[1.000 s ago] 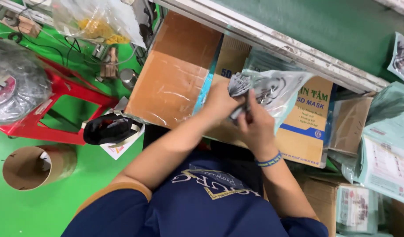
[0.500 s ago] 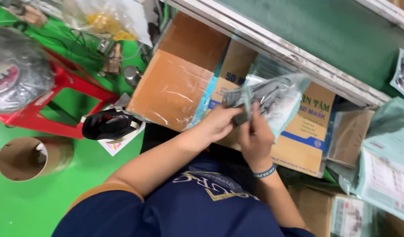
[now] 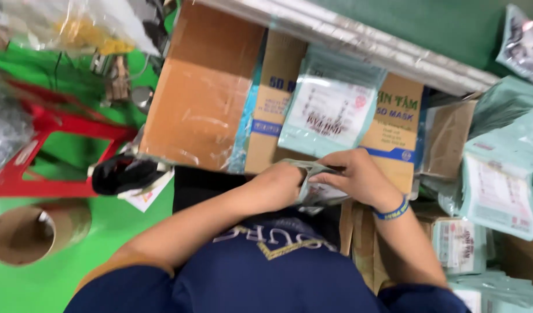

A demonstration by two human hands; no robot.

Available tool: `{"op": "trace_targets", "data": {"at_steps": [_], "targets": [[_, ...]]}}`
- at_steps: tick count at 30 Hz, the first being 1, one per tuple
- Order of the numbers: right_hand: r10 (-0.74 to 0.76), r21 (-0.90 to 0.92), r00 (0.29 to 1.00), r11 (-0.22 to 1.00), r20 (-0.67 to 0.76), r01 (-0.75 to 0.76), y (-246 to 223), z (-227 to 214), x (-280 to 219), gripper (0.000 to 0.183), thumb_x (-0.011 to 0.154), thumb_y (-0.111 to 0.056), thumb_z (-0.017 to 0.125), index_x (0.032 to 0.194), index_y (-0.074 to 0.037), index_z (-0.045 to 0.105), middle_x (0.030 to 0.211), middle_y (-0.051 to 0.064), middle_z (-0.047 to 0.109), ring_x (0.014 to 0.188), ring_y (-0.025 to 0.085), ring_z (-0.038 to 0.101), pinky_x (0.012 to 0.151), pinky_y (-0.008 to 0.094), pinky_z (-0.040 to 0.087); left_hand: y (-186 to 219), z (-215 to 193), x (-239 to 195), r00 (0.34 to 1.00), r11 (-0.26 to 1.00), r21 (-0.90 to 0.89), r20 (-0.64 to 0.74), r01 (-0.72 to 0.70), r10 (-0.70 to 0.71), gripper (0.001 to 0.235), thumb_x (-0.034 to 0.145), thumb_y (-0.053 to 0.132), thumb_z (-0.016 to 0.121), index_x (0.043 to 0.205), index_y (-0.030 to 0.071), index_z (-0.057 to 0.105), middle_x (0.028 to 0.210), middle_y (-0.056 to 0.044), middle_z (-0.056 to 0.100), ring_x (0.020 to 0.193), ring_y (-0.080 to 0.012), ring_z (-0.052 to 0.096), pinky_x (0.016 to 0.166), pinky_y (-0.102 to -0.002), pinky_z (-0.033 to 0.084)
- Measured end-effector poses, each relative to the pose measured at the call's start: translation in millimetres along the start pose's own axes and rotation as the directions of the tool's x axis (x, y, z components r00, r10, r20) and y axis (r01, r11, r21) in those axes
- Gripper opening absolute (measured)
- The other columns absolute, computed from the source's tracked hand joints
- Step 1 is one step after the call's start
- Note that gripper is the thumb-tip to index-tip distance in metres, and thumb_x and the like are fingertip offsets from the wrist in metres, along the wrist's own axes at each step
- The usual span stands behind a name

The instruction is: The person is counting and packaging face masks at a manufacturing facility.

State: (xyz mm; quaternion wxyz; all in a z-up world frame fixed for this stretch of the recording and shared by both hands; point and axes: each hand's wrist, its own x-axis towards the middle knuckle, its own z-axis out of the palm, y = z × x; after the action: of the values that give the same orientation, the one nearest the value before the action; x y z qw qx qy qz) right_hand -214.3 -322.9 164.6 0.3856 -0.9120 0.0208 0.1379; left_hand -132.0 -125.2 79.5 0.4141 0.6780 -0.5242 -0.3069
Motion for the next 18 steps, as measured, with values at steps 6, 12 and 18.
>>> {"op": "trace_targets", "data": {"at_steps": [6,12,18], "targets": [[0.062,0.398,0.971,0.917,-0.229,0.035,15.5,9.2,-8.0,0.012,0.092,-0.008,0.075,0.099,0.001,0.076,0.081,0.008,0.069,0.076,0.008,0.057,0.066,0.026,0.047,44.6,-47.2,-20.4,0.821,0.994,0.01,-0.563,-0.104,0.092,0.025,0.102,0.021,0.067,0.12,0.005,0.069,0.114,-0.014,0.072,0.105,-0.0346,0.071,0.089,-0.042,0.057],[-0.175,0.252,0.918,0.928,-0.356,0.275,0.5,19.9,-8.5,0.011,0.095,-0.004,0.067,0.103,0.002,0.07,0.093,0.005,0.07,0.085,0.013,0.064,0.077,0.027,0.051,42.3,-63.2,-10.7,0.917,0.958,0.286,-0.381,-0.003,0.116,0.014,0.09,0.023,0.074,0.1,0.013,0.072,0.097,-0.003,0.067,0.106,-0.0265,0.057,0.089,-0.046,0.042],[-0.179,0.237,0.863,0.918,-0.473,0.319,11.2,10.8,-21.2,0.014,0.087,-0.002,0.06,0.098,0.001,0.069,0.09,0.004,0.07,0.08,0.013,0.064,0.072,0.024,0.05,36.5,-72.5,-3.6,0.959,0.963,0.253,-0.235,-0.094,0.155,0.016,0.097,0.024,0.073,0.101,0.01,0.066,0.097,-0.008,0.066,0.094,-0.0312,0.063,0.08,-0.044,0.045]]}}
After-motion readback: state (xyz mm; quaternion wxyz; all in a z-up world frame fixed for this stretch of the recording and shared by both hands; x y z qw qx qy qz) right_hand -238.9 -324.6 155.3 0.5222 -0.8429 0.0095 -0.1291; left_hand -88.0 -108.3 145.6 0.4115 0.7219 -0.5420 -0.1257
